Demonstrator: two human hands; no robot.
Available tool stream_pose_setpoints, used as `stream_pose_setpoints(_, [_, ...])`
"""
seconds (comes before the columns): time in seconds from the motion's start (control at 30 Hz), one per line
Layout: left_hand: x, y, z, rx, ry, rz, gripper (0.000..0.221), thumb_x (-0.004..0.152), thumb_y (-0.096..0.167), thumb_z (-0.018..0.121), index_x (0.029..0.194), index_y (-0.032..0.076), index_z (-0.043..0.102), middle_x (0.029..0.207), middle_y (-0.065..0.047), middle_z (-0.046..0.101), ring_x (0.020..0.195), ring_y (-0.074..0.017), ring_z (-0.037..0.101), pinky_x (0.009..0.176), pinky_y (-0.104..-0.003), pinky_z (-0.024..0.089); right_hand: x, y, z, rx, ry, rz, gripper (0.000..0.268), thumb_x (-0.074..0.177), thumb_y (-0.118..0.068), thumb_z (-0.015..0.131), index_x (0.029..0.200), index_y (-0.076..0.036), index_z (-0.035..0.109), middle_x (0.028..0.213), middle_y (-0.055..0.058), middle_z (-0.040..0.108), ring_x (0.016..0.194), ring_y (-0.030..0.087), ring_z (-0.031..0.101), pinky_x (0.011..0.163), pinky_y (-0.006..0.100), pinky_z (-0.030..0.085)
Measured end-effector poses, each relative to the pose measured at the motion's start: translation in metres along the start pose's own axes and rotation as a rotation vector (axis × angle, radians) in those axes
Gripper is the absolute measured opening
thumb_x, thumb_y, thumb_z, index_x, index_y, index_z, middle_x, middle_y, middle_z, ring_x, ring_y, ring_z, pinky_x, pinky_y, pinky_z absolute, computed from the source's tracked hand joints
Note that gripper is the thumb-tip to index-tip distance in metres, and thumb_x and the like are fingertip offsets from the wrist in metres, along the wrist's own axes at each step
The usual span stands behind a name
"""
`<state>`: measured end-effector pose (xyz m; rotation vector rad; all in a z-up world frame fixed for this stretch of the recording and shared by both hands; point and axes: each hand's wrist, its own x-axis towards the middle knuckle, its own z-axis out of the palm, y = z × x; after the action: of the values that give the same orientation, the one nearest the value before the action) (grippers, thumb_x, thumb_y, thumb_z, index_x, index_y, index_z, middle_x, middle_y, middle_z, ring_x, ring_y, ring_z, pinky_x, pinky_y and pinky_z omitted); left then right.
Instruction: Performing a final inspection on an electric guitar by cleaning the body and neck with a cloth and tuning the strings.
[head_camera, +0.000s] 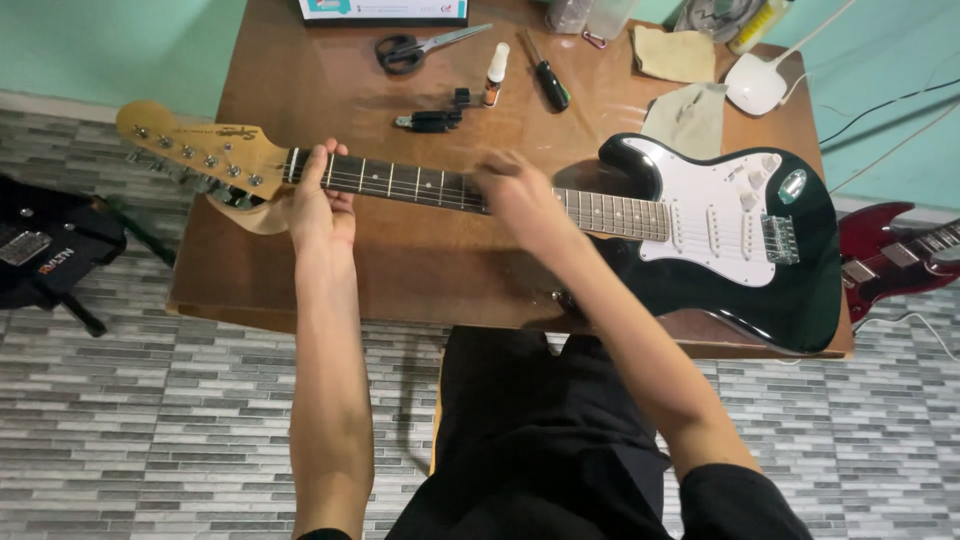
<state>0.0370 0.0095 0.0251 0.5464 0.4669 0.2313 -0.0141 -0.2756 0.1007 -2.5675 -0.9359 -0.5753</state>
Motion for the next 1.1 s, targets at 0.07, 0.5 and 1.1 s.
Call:
stream_pose_setpoints(0.07, [-0.003, 0.002, 0.004, -0.002, 0.016, 0.015, 0.022, 0.085, 0.000, 0.083, 0.100, -0.007, 0.068, 0.103, -0.026, 0.078, 0.089, -0.0339, 0.081, 0.077, -0.046, 0.070, -0.010, 0.007, -0.038, 0.210, -0.068, 0.072, 0.014, 0.090, 0.001, 0.065, 0.083, -0.011, 0.067, 0.087, 0.003, 0.065, 0.090, 0.022, 0.064, 0.083, 0.027, 0.052])
stream_pose_setpoints(0.5, [-0.062, 0.013, 0.041, -0.202, 0.004, -0.055, 0.025, 0.085, 0.011, 0.085, 0.104, 0.001, 0.072, 0.108, -0.022, 0.077, 0.100, -0.0309, 0.078, 0.090, -0.042, 0.068, -0.119, 0.050, -0.092, -0.201, 0.068, 0.394, 0.012, 0.101, -0.003, 0.063, 0.098, -0.003, 0.075, 0.096, 0.012, 0.068, 0.092, 0.033, 0.070, 0.080, 0.039, 0.057])
stream_pose_setpoints(1.1, [-0.068, -0.047, 0.025, -0.065, -0.268, -0.284, 0.028, 0.090, 0.010, 0.080, 0.116, 0.003, 0.072, 0.124, -0.019, 0.074, 0.117, -0.0339, 0.073, 0.096, -0.048, 0.067, -0.095, -0.016, -0.053, -0.191, 0.071, 0.167, 0.011, 0.089, -0.001, 0.064, 0.091, -0.010, 0.070, 0.101, 0.005, 0.064, 0.101, 0.028, 0.059, 0.092, 0.031, 0.049])
